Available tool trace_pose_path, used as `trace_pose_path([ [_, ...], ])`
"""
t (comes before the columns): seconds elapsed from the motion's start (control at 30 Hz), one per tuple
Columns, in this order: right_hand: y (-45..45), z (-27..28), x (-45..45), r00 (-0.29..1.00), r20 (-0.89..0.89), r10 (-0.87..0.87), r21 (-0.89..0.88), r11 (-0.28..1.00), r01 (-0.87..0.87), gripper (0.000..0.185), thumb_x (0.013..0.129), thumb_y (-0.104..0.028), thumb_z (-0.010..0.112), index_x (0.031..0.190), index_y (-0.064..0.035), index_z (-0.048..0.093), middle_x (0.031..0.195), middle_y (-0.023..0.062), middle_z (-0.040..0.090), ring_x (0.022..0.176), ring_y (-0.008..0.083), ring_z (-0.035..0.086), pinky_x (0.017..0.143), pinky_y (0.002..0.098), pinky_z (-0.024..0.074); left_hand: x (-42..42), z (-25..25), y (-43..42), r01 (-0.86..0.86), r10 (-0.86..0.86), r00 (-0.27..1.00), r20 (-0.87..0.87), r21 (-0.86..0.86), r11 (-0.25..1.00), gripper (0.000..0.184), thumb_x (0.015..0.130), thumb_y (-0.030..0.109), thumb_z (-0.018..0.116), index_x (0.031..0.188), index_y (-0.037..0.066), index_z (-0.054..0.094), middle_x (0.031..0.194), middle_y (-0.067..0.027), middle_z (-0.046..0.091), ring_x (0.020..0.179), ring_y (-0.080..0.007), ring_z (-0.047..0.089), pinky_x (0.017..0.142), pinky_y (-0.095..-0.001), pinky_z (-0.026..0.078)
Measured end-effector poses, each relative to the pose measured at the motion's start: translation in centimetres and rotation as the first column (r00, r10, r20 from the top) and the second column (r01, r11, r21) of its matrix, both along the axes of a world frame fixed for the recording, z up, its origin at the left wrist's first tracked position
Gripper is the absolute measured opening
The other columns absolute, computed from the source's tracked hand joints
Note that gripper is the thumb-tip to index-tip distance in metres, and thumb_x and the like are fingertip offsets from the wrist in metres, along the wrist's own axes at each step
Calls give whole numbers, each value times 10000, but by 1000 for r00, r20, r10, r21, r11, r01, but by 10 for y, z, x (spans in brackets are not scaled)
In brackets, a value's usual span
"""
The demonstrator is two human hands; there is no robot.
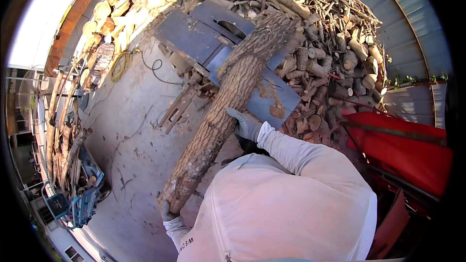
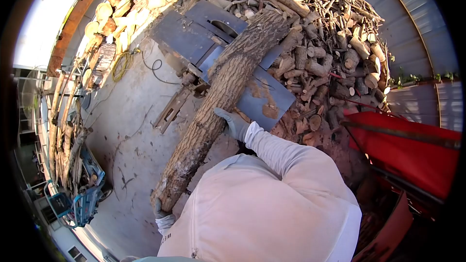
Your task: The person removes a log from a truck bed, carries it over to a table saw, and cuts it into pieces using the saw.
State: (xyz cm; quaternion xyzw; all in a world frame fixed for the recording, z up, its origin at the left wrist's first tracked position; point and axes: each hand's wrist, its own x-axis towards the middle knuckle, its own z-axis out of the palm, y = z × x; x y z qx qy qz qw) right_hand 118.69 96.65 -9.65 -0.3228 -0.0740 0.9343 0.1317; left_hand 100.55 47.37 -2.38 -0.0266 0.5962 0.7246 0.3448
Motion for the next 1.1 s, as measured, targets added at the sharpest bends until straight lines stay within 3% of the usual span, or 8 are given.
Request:
trace_pose_path([
  [0.47, 14, 19, -11, 997, 27, 73, -2, 997, -73, 502, 982, -192, 767, 1439, -78, 593, 1415, 85, 650, 1305, 264, 618, 1126, 463, 499, -9, -10, 2, -100, 99, 993, 58, 17, 995, 905, 868, 327, 826, 1590, 60, 350, 1502, -198, 531, 1363, -406, 543, 1162, -575, 445],
  [0.53, 16, 20, -13, 996, 11, 87, 12, 996, -87, 496, 986, -180, 760, 1441, -77, 591, 1423, 87, 644, 1310, 270, 615, 1125, 462, 504, -18, -27, -16, -107, 103, 985, 138, 21, 994, 900, 874, 335, 819, 1590, 57, 349, 1504, -198, 533, 1363, -407, 543, 1170, -572, 436],
  [0.63, 20, 9, -16, 994, -14, 109, 63, 992, -108, 508, 989, -167, 754, 1455, -71, 577, 1431, 92, 636, 1316, 275, 612, 1132, 461, 507, -18, -20, -8, -94, 91, 993, 81, 31, 995, 900, 876, 335, 818, 1592, 59, 348, 1512, -201, 527, 1368, -409, 540, 1166, -572, 443],
  [0.7, 21, 10, -16, 981, -84, 177, 27, 984, -176, 546, 987, -266, 763, 1467, -86, 574, 1438, 71, 630, 1318, 237, 608, 1106, 437, 522, -16, -14, -7, -70, 69, 995, 71, 8, 998, 864, 899, 366, 798, 1587, 64, 373, 1514, -189, 539, 1377, -395, 541, 1173, -557, 443],
  [0.8, 26, 24, -14, 967, -176, 182, -54, 980, -194, 570, 981, -266, 768, 1482, -91, 560, 1439, 76, 630, 1315, 245, 612, 1098, 445, 527, -18, -11, -7, -61, 62, 997, 47, -9, 998, 836, 922, 396, 779, 1590, 80, 388, 1522, -177, 543, 1390, -380, 538, 1180, -549, 441],
  [1.0, 27, 18, -24, 981, -26, 191, 65, 980, -189, 628, 947, -286, 805, 1495, -110, 553, 1443, 81, 627, 1325, 244, 605, 1115, 477, 503, -18, -9, 2, -105, 105, 994, 19, -16, 994, 889, 895, 379, 803, 1609, 104, 349, 1534, -191, 513, 1391, -395, 526, 1166, -575, 445],
  [1.1, 24, 8, -30, 988, -87, 129, 97, 988, -120, 620, 943, -293, 809, 1485, -114, 565, 1437, 72, 633, 1325, 240, 603, 1118, 488, 493, -21, -8, 13, -130, 130, 991, 32, -3, 991, 915, 874, 355, 817, 1608, 94, 337, 1514, -199, 520, 1373, -405, 536, 1158, -572, 449],
])
